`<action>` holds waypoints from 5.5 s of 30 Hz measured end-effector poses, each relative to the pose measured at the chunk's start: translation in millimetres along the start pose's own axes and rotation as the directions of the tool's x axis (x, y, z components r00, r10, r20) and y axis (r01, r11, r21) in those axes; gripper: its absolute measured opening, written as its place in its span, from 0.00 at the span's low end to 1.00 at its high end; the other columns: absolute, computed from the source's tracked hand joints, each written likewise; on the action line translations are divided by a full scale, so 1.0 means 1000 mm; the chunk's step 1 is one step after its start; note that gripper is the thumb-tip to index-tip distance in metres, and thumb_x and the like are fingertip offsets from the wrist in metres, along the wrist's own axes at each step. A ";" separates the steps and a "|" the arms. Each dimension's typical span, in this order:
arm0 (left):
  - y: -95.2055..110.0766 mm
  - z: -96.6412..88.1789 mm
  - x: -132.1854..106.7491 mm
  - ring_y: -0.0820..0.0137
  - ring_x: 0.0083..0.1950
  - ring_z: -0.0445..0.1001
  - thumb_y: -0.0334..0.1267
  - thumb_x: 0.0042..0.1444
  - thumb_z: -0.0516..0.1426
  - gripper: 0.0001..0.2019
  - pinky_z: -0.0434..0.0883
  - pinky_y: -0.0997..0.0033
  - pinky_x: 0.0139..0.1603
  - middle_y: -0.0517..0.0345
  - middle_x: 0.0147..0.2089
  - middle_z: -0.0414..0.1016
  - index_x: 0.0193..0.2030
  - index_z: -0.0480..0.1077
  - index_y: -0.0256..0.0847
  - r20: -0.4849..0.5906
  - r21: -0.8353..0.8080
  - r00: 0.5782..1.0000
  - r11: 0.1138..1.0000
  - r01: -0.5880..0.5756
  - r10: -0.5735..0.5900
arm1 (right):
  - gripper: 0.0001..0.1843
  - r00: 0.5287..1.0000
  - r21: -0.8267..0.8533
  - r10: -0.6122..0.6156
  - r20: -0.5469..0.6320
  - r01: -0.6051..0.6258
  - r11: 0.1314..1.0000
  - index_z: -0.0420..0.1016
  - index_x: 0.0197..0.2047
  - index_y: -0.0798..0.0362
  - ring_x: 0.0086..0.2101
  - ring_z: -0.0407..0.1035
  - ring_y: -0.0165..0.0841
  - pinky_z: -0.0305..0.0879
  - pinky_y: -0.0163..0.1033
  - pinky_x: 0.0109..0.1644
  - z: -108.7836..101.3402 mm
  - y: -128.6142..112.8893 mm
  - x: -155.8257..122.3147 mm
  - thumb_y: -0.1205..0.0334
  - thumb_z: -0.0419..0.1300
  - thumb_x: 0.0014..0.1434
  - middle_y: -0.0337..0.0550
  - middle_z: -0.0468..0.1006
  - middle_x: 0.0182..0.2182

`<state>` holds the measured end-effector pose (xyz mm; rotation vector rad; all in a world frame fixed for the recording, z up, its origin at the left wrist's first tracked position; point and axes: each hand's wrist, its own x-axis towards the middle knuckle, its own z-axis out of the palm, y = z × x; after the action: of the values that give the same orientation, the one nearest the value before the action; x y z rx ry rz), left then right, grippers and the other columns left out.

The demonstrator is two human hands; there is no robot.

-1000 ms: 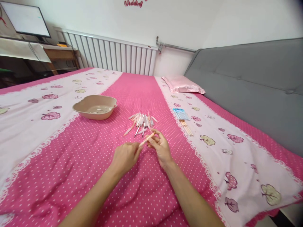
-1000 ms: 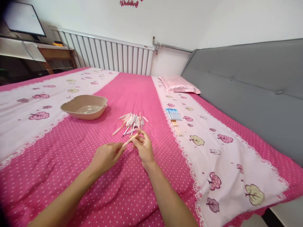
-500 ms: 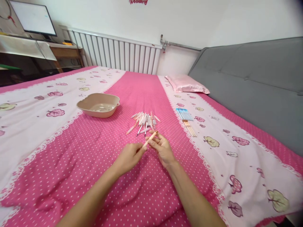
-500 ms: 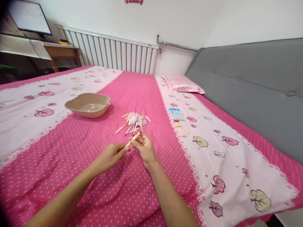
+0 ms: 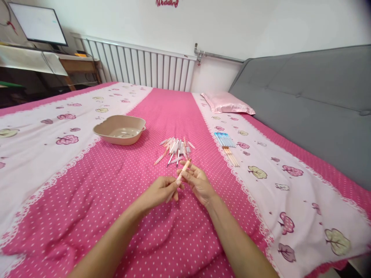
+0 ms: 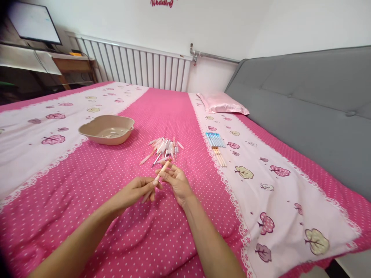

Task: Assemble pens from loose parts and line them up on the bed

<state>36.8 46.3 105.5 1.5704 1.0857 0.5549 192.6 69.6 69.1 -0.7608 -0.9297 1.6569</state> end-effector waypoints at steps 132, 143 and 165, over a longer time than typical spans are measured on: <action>-0.006 0.000 0.006 0.78 0.18 0.51 0.53 0.55 0.51 0.24 0.49 0.74 0.22 0.65 0.14 0.57 0.17 0.64 0.37 -0.084 0.105 0.990 0.989 -0.101 0.110 | 0.24 0.994 0.161 0.017 0.111 -0.035 0.986 0.72 0.47 0.53 0.27 0.69 0.23 0.66 0.28 0.33 0.005 0.002 -0.004 0.66 0.69 0.44 0.39 0.77 0.31; -0.006 0.003 0.005 0.79 0.17 0.51 0.46 0.54 0.52 0.22 0.50 0.75 0.21 0.66 0.13 0.55 0.13 0.62 0.37 -0.198 0.357 0.969 0.932 -0.068 0.146 | 0.24 0.999 0.022 -0.001 0.044 0.000 1.000 0.74 0.45 0.53 0.29 0.70 0.25 0.66 0.29 0.35 0.006 0.002 -0.004 0.64 0.70 0.42 0.39 0.78 0.29; 0.000 0.007 0.003 0.78 0.18 0.58 0.48 0.53 0.55 0.16 0.55 0.76 0.24 0.64 0.16 0.65 0.25 0.70 0.36 -0.094 -0.108 0.994 0.992 -0.062 0.052 | 0.31 0.999 0.108 0.040 -0.031 -0.037 0.993 0.68 0.47 0.54 0.27 0.71 0.27 0.66 0.31 0.35 0.008 0.007 -0.001 0.62 0.72 0.38 0.38 0.78 0.27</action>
<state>43.8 45.2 102.6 1.4946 1.0629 0.7197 182.9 66.0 66.6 -0.7350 -0.7999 1.7084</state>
